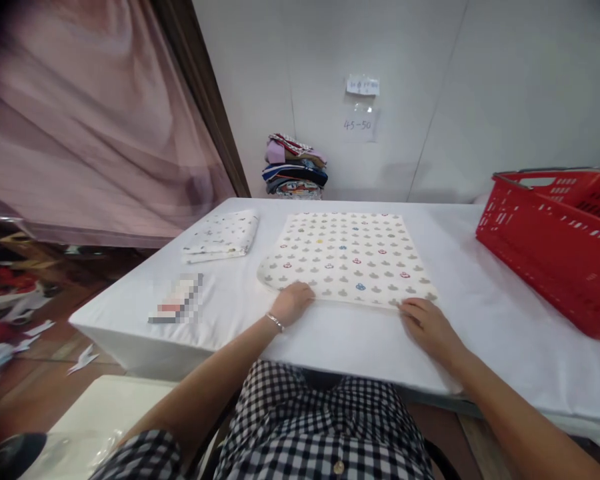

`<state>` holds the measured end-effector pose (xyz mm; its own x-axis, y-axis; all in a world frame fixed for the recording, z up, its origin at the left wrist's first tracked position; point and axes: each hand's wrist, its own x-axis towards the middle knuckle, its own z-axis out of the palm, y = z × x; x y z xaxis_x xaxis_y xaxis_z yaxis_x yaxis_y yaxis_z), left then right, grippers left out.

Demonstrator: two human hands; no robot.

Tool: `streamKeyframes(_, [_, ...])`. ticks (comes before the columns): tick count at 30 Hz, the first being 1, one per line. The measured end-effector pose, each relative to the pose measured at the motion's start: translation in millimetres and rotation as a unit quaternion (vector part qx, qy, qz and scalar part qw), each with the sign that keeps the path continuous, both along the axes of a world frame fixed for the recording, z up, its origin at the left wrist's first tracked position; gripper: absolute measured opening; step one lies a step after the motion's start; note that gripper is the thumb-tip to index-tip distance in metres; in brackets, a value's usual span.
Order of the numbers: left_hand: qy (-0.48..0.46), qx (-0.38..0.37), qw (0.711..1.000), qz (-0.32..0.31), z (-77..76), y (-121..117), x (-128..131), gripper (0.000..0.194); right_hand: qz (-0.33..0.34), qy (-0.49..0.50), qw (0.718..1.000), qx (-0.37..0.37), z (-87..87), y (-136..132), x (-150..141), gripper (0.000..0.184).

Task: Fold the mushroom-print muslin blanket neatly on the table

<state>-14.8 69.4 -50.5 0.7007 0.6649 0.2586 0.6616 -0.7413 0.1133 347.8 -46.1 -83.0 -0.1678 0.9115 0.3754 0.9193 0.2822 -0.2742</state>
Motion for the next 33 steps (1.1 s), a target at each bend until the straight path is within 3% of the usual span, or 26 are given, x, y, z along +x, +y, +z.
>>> streamKeyframes(4, [-0.035,-0.004,0.999,-0.008,-2.7,5,-19,0.018,0.007,0.003,1.0,0.004,15.5,6,-25,0.025])
streamKeyframes(10, [-0.058,0.001,0.998,-0.01,-7.1,6,-19,0.021,0.109,0.016,0.994,0.004,35.4,35,-87,0.024])
streamKeyframes(16, [-0.058,-0.004,0.998,0.018,-3.0,2,-29,0.025,0.126,0.025,0.991,-0.032,35.1,50,-113,0.029])
streamKeyframes(24, [-0.122,-0.013,0.973,0.195,1.4,7,-80,0.033,0.107,0.042,0.993,-0.026,18.1,51,-107,0.03])
streamKeyframes(28, [-0.162,-0.021,0.942,0.292,2.5,11,-88,0.032,0.1,0.047,0.993,-0.026,13.4,52,-107,0.029])
streamKeyframes(33, [-0.173,-0.071,0.891,0.413,4.7,22,-90,0.014,0.091,0.062,0.993,-0.031,9.2,53,-107,0.029])
